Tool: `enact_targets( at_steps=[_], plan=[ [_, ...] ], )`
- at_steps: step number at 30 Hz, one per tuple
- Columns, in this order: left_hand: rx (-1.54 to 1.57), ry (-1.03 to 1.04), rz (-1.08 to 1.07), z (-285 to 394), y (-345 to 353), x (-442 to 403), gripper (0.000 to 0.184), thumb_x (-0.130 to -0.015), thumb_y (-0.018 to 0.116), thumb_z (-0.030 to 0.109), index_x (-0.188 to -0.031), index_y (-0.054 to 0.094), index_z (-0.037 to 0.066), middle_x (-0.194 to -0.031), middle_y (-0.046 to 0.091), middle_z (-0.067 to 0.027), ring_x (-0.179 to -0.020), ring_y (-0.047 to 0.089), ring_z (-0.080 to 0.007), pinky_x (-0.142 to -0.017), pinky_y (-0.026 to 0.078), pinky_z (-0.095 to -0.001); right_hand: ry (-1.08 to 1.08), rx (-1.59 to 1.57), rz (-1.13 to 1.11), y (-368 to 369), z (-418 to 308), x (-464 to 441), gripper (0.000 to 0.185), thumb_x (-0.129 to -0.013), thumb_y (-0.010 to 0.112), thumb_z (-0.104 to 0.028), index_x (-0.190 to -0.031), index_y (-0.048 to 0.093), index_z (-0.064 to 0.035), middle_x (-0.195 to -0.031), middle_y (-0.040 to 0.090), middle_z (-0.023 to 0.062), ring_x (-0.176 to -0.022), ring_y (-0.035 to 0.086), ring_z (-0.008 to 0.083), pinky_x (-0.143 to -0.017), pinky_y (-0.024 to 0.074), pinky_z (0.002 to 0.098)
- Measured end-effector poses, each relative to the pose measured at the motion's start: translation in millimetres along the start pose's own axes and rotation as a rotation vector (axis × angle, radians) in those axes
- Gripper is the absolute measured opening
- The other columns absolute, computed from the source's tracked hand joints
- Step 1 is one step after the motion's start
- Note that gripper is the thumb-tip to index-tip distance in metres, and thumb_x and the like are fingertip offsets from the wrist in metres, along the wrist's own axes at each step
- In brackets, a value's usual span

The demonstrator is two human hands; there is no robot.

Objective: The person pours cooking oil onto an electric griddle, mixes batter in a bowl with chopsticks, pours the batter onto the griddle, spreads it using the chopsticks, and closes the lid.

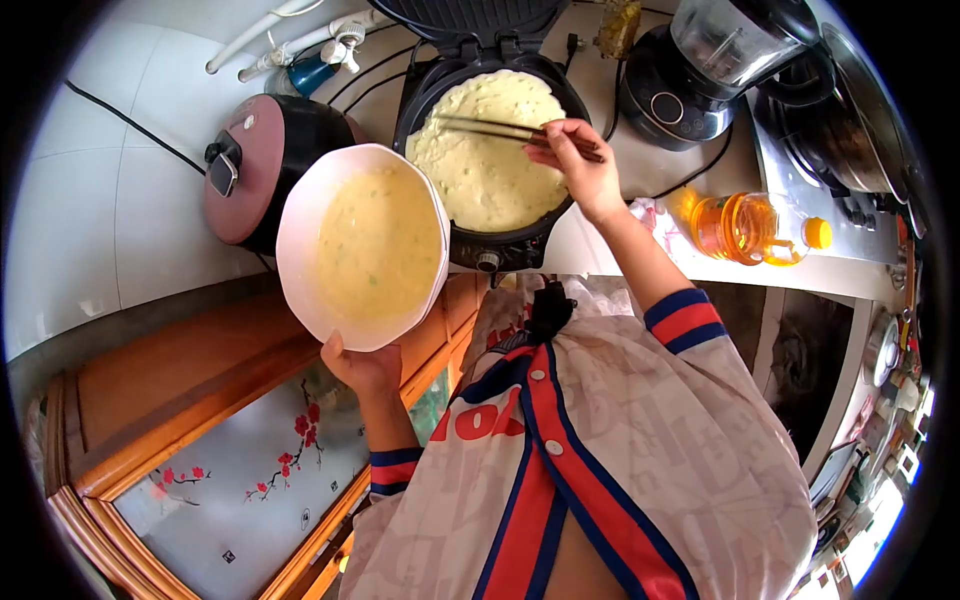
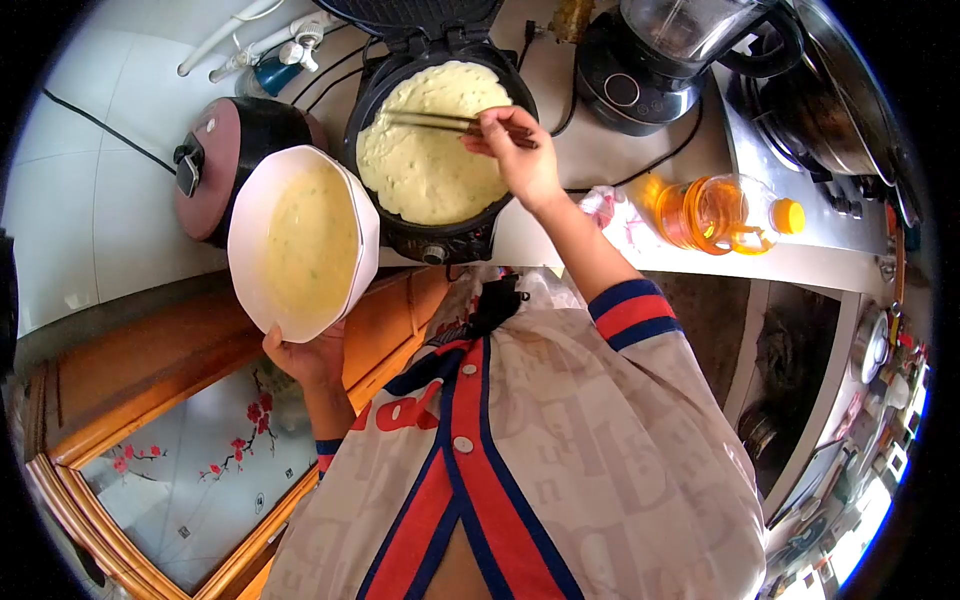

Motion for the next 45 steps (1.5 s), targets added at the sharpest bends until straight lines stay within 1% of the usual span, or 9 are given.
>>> enact_targets(
  at_steps=[3, 5, 9, 17, 25, 31, 38, 41, 45],
  plan=[
    [0.013, -0.007, -0.016, 1, -1, -2, 0.062, -0.078, 0.050, 0.035, -0.133, 0.039, 0.008, -0.129, 0.048, -0.0084, -0.118, 0.049, -0.0231, -0.096, 0.043, -0.0392, -0.079, 0.003, 0.122, -12, -13, -6, 0.019, -0.094, 0.050, -0.012, -0.104, 0.053, 0.0038, -0.102, 0.061, 0.0158, -0.092, 0.064, 0.0262, -0.083, 0.0527, 0.0349],
    [-0.032, 0.005, -0.010, -1, -9, -5, 0.064, -0.079, 0.046, 0.039, -0.136, 0.035, 0.010, -0.133, 0.045, -0.0102, -0.119, 0.048, -0.0284, -0.093, 0.044, -0.0500, -0.090, -0.029, 0.159, -13, -18, -6, 0.015, -0.093, 0.051, -0.009, -0.100, 0.053, 0.0042, -0.097, 0.060, 0.0142, -0.086, 0.065, 0.0236, -0.080, 0.0545, 0.0334],
    [-0.035, -0.001, -0.006, 0, -9, -7, 0.064, -0.079, 0.046, 0.039, -0.136, 0.036, 0.010, -0.133, 0.045, -0.0102, -0.119, 0.049, -0.0284, -0.094, 0.044, -0.0491, -0.125, -0.021, 0.178, -9, -3, 2, 0.014, -0.093, 0.052, -0.009, -0.099, 0.054, 0.0038, -0.094, 0.060, 0.0099, -0.085, 0.065, 0.0220, -0.079, 0.0546, 0.0324],
    [0.031, -0.047, -0.022, 1, 1, -8, 0.062, -0.077, 0.050, 0.035, -0.132, 0.039, 0.009, -0.128, 0.049, -0.0072, -0.118, 0.049, -0.0232, -0.095, 0.043, -0.0410, 0.081, -0.021, -0.039, 12, 11, 26, 0.015, -0.093, 0.052, -0.010, -0.100, 0.054, 0.0035, -0.095, 0.060, 0.0094, -0.085, 0.065, 0.0215, -0.077, 0.0552, 0.0322],
    [0.019, -0.051, -0.036, -1, 1, -12, 0.062, -0.077, 0.050, 0.035, -0.133, 0.038, 0.009, -0.128, 0.048, -0.0072, -0.118, 0.048, -0.0235, -0.094, 0.043, -0.0411, -0.094, 0.027, 0.212, -32, -33, 13, 0.019, -0.094, 0.050, -0.011, -0.105, 0.053, 0.0049, -0.100, 0.060, 0.0133, -0.089, 0.065, 0.0240, -0.082, 0.0531, 0.0322],
    [0.011, -0.052, -0.038, -1, 6, -14, 0.063, -0.078, 0.047, 0.037, -0.134, 0.038, 0.009, -0.130, 0.047, -0.0090, -0.118, 0.049, -0.0259, -0.093, 0.044, -0.0446, -0.001, -0.026, 0.241, -42, -13, 24, 0.021, -0.094, 0.051, -0.014, -0.106, 0.053, 0.0032, -0.101, 0.059, 0.0124, -0.093, 0.063, 0.0252, -0.085, 0.0516, 0.0341],
    [0.002, -0.072, -0.080, -2, 17, -17, 0.063, -0.078, 0.047, 0.038, -0.133, 0.038, 0.009, -0.129, 0.047, -0.0085, -0.118, 0.049, -0.0250, -0.093, 0.045, -0.0441, 0.315, -0.084, 0.006, -34, -7, 62, 0.020, -0.093, 0.053, -0.014, -0.104, 0.053, 0.0026, -0.101, 0.060, 0.0119, -0.089, 0.065, 0.0244, -0.081, 0.0541, 0.0342],
    [0.004, -0.073, -0.092, -3, 21, -17, 0.063, -0.079, 0.047, 0.038, -0.133, 0.038, 0.008, -0.129, 0.048, -0.0086, -0.117, 0.049, -0.0254, -0.092, 0.046, -0.0444, 0.322, -0.024, 0.004, -56, -21, 72, 0.020, -0.094, 0.051, -0.014, -0.104, 0.053, 0.0034, -0.099, 0.060, 0.0136, -0.088, 0.065, 0.0245, -0.081, 0.0544, 0.0348],
    [0.019, -0.070, -0.105, -6, 24, -17, 0.062, -0.079, 0.046, 0.037, -0.134, 0.038, 0.008, -0.130, 0.047, -0.0088, -0.117, 0.049, -0.0257, -0.092, 0.046, -0.0447, 0.190, -0.035, 0.222, -82, -36, 65, 0.022, -0.094, 0.051, -0.016, -0.103, 0.052, 0.0041, -0.096, 0.061, 0.0153, -0.085, 0.066, 0.0249, -0.081, 0.0538, 0.0330]
  ],
)
Point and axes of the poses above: each hand's wrist, its own x-axis away from the middle knuckle, its own y-axis out of the palm, z = x × y, the point moved 4 cm from there along -x, towards the middle knuckle
